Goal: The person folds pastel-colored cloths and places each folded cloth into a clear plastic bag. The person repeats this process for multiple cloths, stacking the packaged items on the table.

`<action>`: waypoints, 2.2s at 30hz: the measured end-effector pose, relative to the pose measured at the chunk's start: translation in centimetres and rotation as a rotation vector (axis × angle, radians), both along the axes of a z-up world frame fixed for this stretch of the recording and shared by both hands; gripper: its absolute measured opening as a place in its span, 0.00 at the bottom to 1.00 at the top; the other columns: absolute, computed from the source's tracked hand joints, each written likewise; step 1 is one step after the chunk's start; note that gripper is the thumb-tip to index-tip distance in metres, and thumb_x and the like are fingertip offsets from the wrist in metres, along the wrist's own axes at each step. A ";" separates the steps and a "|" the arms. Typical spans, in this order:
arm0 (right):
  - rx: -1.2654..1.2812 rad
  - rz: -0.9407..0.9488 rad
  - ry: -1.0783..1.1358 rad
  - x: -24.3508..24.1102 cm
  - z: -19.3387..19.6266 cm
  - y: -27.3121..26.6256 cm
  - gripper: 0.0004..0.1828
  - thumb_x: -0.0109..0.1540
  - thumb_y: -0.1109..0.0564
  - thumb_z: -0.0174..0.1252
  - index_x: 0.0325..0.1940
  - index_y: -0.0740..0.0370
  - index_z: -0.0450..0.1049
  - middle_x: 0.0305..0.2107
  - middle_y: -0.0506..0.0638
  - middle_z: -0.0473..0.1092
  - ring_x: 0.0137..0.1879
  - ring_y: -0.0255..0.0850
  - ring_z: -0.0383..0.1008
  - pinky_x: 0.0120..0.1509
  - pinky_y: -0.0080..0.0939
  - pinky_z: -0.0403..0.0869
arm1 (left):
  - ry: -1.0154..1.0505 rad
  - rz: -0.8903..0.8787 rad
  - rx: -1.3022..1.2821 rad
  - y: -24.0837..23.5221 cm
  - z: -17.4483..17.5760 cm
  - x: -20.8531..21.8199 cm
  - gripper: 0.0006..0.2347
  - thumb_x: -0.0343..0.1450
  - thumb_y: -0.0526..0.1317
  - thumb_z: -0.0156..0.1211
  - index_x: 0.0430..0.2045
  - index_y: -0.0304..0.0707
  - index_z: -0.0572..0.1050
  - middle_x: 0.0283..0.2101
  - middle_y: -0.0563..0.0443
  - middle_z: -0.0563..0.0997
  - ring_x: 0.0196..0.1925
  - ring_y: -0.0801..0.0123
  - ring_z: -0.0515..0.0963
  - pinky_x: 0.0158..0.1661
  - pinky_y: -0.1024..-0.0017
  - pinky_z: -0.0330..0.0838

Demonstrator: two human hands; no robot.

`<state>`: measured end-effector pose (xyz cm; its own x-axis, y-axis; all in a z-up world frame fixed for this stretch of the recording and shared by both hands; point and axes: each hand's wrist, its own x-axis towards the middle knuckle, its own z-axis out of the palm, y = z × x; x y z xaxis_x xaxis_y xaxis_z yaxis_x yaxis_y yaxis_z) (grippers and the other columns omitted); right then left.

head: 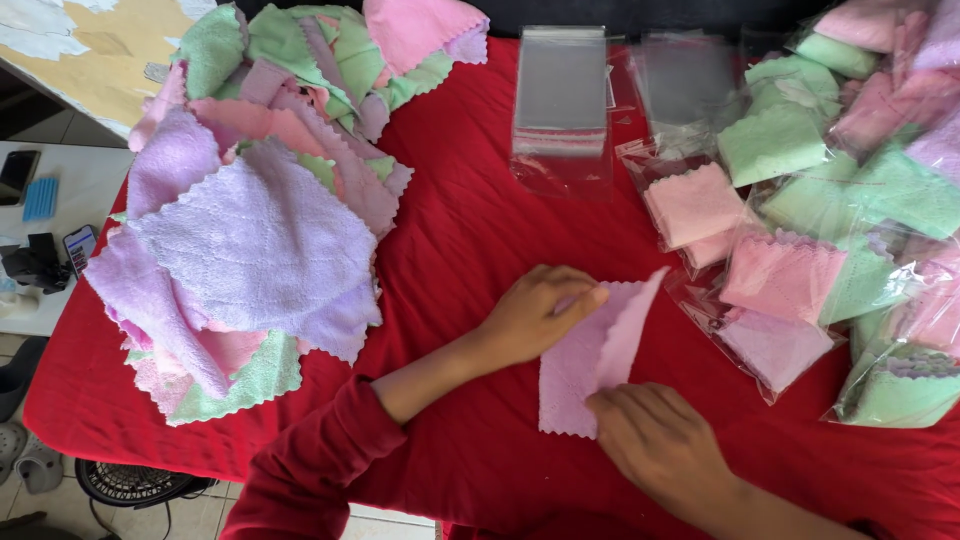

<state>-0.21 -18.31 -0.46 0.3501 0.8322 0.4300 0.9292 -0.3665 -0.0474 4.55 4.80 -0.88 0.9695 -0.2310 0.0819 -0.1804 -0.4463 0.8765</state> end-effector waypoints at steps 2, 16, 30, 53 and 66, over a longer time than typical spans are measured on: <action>-0.015 0.082 -0.039 0.4 0.0 1.1 0.07 0.65 0.65 0.52 0.43 0.60 0.75 0.36 0.50 0.76 0.42 0.44 0.78 0.51 0.47 0.75 | 0.128 0.076 -0.056 -0.1 0.8 1.1 0.21 0.72 0.56 0.48 0.42 0.42 0.81 0.48 0.54 0.85 0.52 0.68 0.81 0.55 0.70 0.70; -0.077 0.380 0.218 2.1 -0.9 1.8 0.08 0.66 0.55 0.59 0.47 0.58 0.79 0.38 0.47 0.78 0.45 0.41 0.76 0.59 0.50 0.73 | 0.434 0.132 0.118 4.1 1.8 2.1 0.07 0.68 0.45 0.65 0.34 0.47 0.80 0.36 0.63 0.85 0.39 0.79 0.82 0.39 0.76 0.74; -0.194 -0.137 0.312 7.4 -6.7 0.7 0.40 0.67 0.35 0.49 0.75 0.65 0.58 0.72 0.62 0.56 0.81 0.53 0.49 0.80 0.69 0.41 | -0.291 -0.183 0.366 0.3 5.3 -2.7 0.10 0.69 0.38 0.64 0.40 0.36 0.73 0.35 0.38 0.80 0.39 0.40 0.83 0.35 0.46 0.78; 0.028 0.368 0.214 7.8 -4.7 -2.9 0.32 0.60 0.41 0.69 0.59 0.64 0.72 0.51 0.56 0.76 0.55 0.48 0.80 0.62 0.53 0.79 | 0.162 -0.422 0.110 -0.1 3.6 -3.7 0.09 0.71 0.46 0.53 0.29 0.42 0.74 0.33 0.54 0.81 0.35 0.69 0.79 0.37 0.71 0.73; 0.274 -0.260 1.084 9.8 -6.3 -1.9 0.14 0.64 0.49 0.62 0.31 0.59 0.85 0.22 0.50 0.84 0.33 0.34 0.83 0.38 0.44 0.82 | 0.506 -0.266 -0.428 5.2 1.0 -1.2 0.34 0.78 0.61 0.34 0.58 0.20 0.70 0.60 0.19 0.73 0.61 0.35 0.75 0.59 0.48 0.71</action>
